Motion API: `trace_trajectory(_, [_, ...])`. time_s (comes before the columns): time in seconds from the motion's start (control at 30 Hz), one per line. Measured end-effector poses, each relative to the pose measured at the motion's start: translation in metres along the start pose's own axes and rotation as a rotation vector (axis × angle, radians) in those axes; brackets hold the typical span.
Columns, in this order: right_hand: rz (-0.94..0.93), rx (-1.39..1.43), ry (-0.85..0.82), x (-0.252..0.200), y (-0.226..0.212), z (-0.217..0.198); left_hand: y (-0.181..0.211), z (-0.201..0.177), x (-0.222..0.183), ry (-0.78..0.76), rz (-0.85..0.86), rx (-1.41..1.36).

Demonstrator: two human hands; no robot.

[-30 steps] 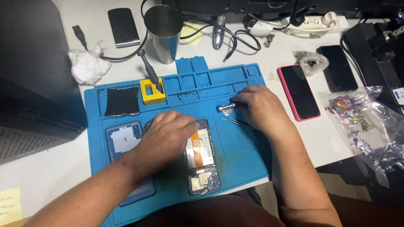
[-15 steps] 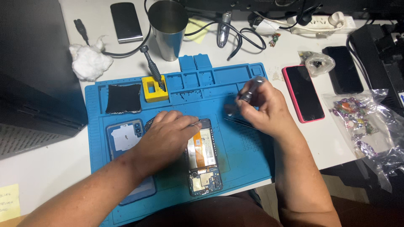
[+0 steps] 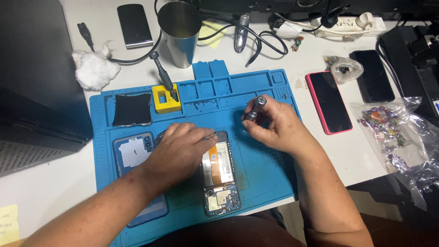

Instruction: The person uses a screwdriver to remove screws from a disassembled smartphone placed on a blue anti-static mat. They carefully unscrew multiple screws from the phone's internal frame and place them on the mat.

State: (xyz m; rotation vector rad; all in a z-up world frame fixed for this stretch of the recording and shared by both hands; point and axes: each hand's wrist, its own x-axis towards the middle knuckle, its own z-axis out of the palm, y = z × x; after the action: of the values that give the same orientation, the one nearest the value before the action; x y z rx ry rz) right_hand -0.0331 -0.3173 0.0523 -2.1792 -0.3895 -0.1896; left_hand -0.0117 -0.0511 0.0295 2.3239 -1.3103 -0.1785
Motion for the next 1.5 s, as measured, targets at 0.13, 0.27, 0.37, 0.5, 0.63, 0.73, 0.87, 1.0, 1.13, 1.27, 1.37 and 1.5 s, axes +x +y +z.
trace_trajectory(0.13, [0.001, -0.016, -0.003, -0.001, 0.005, 0.004, -0.002, -0.002, -0.001, -0.01, 0.019, 0.01])
trace_trajectory(0.27, [0.04, 0.024, -0.026, 0.0, 0.007, 0.006, -0.006, 0.001, 0.002, -0.037, 0.018, -0.001])
trace_trajectory(0.37, [0.063, 0.034, -0.026, 0.0, 0.003, 0.006, -0.005, 0.003, 0.001, -0.02, 0.019, -0.016])
trace_trajectory(0.5, [0.074, 0.016, -0.026, -0.001, 0.004, 0.007, -0.002, 0.0, -0.001, 0.001, 0.022, -0.011])
trace_trajectory(0.63, [0.075, 0.007, -0.026, 0.001, 0.005, 0.008, -0.003, -0.001, 0.0, -0.002, 0.02, -0.025])
trace_trajectory(0.73, [0.066, 0.016, -0.018, 0.002, 0.006, 0.008, -0.004, -0.001, 0.0, 0.0, 0.024, -0.041])
trace_trajectory(0.87, [0.063, 0.024, -0.025, 0.001, 0.007, 0.008, -0.001, -0.001, -0.001, 0.029, 0.025, -0.024])
trace_trajectory(1.0, [0.052, 0.026, -0.036, 0.0, 0.009, 0.008, -0.001, 0.0, -0.002, 0.037, 0.02, -0.001])
trace_trajectory(1.13, [0.049, 0.021, -0.031, 0.001, 0.008, 0.008, -0.002, -0.002, 0.0, 0.017, 0.014, -0.044])
trace_trajectory(1.27, [0.031, 0.018, -0.015, -0.001, 0.01, 0.007, 0.001, -0.003, -0.003, 0.042, 0.029, -0.027])
trace_trajectory(1.37, [0.022, 0.03, 0.01, 0.0, 0.01, 0.006, 0.001, -0.001, -0.003, 0.061, 0.032, -0.017])
trace_trajectory(1.5, [0.016, 0.134, 0.082, 0.002, 0.013, 0.013, 0.0, -0.002, -0.002, 0.019, 0.007, -0.018])
